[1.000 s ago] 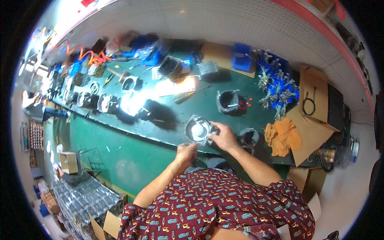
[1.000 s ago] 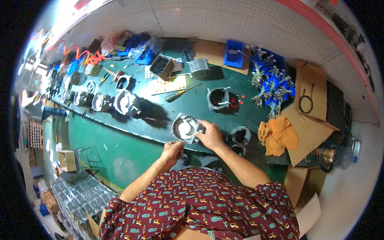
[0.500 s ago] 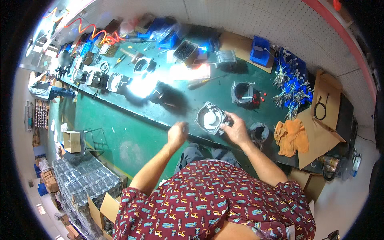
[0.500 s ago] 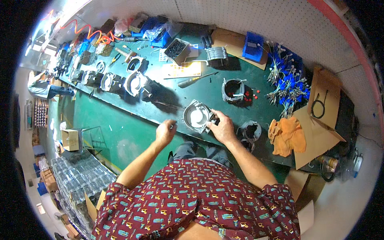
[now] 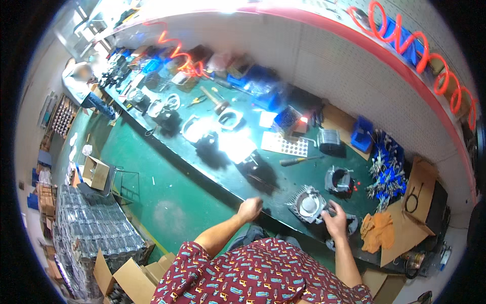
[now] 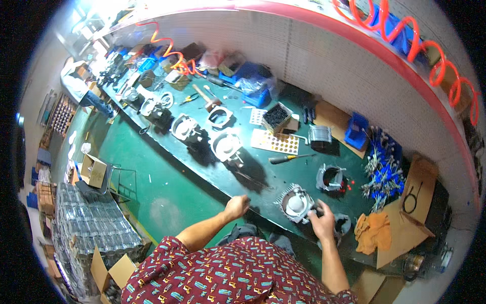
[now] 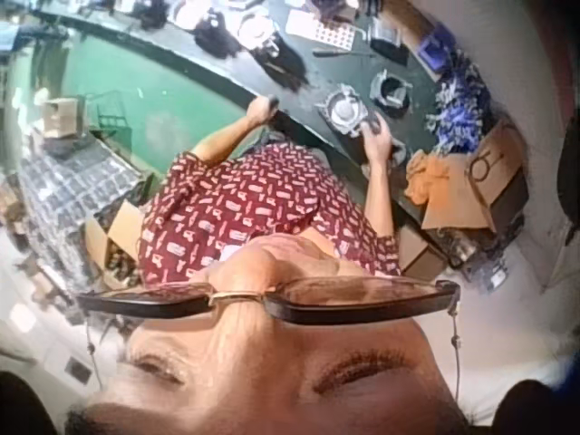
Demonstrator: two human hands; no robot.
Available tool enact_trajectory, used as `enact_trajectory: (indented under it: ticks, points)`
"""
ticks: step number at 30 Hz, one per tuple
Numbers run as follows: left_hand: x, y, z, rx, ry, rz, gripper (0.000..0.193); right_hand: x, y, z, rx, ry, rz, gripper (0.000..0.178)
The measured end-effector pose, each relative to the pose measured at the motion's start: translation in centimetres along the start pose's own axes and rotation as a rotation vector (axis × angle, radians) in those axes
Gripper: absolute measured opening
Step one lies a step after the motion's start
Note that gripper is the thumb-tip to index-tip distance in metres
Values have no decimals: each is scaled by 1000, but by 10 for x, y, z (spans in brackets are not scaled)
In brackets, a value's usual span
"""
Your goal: The person assembles a small electronic device on a workbench. They place a circular component into a housing, then use a cordless drill to fasten screws into the assembly. The person repeatedly picks up screws from a tray and secures them into the device.
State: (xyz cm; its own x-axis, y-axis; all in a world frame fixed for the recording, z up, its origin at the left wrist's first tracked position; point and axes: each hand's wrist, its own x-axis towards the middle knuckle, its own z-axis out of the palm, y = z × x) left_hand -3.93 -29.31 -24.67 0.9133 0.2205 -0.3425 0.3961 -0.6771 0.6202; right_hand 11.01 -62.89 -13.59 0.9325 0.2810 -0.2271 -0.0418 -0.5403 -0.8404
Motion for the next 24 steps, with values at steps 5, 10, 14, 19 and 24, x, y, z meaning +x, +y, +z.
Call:
enact_trajectory:
  ticks: [5, 10, 14, 19, 24]
  points:
    - [-84, -123, 22, -8, -6, -269, 27, -13, 10, -15, 116, 364, 43, 38]
    - [-156, -207, -1, 35, -156, -749, 31, -10, -65, 2, 368, 486, -85, 27]
    - [-176, -220, -29, -101, 91, -820, 32, 22, -122, 35, 462, 363, -180, 26]
    - [-177, -192, -69, -120, 398, -724, 27, 37, -174, 87, 568, 165, -254, 21]
    - [-116, -228, -149, 41, 508, -618, 27, 33, -183, 140, 534, 93, -227, 23]
